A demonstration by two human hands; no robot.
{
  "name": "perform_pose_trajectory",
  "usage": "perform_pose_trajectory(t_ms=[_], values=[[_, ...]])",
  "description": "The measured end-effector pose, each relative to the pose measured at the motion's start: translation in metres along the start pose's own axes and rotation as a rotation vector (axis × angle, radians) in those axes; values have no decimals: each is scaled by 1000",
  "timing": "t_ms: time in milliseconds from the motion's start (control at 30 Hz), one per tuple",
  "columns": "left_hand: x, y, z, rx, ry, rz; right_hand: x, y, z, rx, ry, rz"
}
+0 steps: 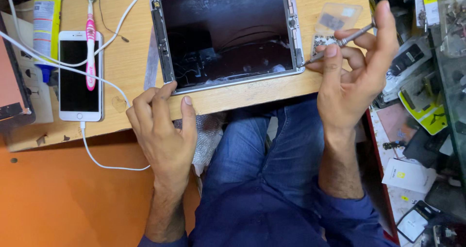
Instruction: The person uses a screwdriver to remove screws from a disassembled tablet, then wipes the screen with a white cloth. The tablet remains open on the workbench throughout.
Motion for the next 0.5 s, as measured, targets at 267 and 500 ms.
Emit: perform_pose_trajectory(t_ms=[267,500], values=[[13,-80,-36,-233,153,-411,32,17,-19,-153,144,32],[31,-125,-87,-389,294,-709,57,29,-38,-354,252,184]])
Point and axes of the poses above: each hand's wrist, its own x-axis towards the middle knuckle, its own z-axis out of the back of the hand, y = z × x, the point moved 9 cm from there along x, towards the middle knuckle, and after that the axes turned 14 degrees about -y, right-handed, at the moved point
